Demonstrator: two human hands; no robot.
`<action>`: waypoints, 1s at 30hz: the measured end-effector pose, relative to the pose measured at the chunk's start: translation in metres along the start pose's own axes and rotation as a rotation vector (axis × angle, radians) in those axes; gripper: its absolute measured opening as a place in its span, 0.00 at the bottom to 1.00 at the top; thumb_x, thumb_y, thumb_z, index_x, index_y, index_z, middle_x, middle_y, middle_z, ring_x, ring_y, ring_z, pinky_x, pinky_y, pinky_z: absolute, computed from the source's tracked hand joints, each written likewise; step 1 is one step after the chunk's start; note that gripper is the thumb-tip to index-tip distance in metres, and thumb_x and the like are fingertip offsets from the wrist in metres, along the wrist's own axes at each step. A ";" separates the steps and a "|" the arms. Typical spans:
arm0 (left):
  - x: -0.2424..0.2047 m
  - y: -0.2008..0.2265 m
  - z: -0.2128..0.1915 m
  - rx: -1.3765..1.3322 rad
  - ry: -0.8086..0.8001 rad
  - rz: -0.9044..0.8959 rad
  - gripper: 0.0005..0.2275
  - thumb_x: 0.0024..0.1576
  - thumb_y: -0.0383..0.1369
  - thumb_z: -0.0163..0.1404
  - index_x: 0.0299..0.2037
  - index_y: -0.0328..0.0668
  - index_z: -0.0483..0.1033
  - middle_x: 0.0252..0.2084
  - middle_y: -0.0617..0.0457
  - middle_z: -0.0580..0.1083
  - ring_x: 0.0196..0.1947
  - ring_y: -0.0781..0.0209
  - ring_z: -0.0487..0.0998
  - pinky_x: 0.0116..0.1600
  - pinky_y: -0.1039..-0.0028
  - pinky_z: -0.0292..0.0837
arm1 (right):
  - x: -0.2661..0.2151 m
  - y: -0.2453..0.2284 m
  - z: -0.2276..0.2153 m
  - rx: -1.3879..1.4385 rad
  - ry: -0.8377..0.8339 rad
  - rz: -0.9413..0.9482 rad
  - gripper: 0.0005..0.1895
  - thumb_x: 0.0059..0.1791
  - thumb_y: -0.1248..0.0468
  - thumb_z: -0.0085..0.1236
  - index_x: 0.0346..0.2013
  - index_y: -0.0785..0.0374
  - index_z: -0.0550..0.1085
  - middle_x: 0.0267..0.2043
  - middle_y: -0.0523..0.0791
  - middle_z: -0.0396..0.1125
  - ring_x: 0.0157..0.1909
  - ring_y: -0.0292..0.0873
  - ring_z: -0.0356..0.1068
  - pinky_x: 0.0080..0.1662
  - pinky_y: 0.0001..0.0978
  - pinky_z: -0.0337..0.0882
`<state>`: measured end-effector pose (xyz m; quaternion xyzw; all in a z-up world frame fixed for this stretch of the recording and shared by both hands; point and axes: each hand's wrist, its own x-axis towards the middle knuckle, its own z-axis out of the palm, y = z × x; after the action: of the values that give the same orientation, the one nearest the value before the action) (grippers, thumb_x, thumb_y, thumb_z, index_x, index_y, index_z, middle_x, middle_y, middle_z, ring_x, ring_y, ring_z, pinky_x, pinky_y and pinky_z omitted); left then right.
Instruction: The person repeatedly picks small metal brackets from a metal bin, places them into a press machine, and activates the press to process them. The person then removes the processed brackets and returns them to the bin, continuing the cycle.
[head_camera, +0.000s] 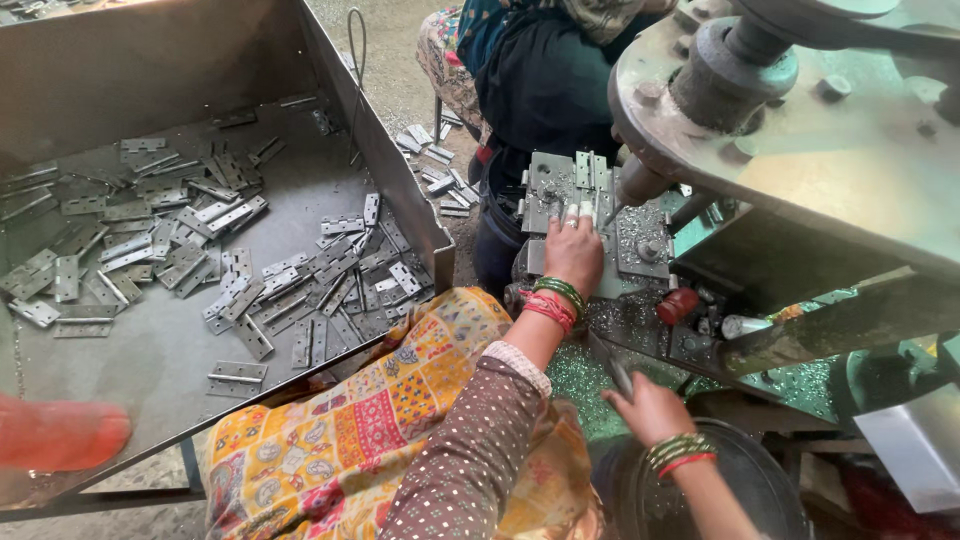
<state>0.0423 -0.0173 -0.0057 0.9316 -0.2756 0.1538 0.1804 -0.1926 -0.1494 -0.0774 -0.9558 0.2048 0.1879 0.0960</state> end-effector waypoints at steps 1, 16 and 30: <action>0.004 0.000 0.001 0.004 0.025 0.000 0.10 0.56 0.31 0.48 0.42 0.40 0.82 0.51 0.46 0.75 0.60 0.48 0.72 0.66 0.53 0.61 | -0.006 -0.004 0.006 0.062 0.056 0.000 0.28 0.47 0.39 0.56 0.43 0.61 0.72 0.30 0.55 0.75 0.33 0.56 0.78 0.38 0.48 0.76; 0.011 -0.007 0.010 0.002 0.043 -0.014 0.11 0.54 0.31 0.47 0.41 0.41 0.83 0.55 0.47 0.74 0.62 0.49 0.71 0.66 0.52 0.60 | 0.002 0.001 0.010 0.120 0.053 -0.002 0.28 0.46 0.40 0.58 0.38 0.63 0.73 0.33 0.57 0.75 0.39 0.61 0.77 0.44 0.51 0.75; -0.030 0.009 -0.052 0.095 -0.204 0.075 0.11 0.57 0.33 0.46 0.41 0.44 0.84 0.56 0.46 0.74 0.61 0.55 0.71 0.78 0.52 0.49 | -0.028 -0.026 -0.047 0.221 0.212 0.049 0.22 0.50 0.42 0.52 0.47 0.54 0.75 0.36 0.48 0.77 0.42 0.53 0.77 0.46 0.47 0.74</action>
<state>0.0036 0.0113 0.0314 0.9389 -0.3195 0.0777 0.1013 -0.1904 -0.1279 -0.0209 -0.9486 0.2564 0.0646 0.1737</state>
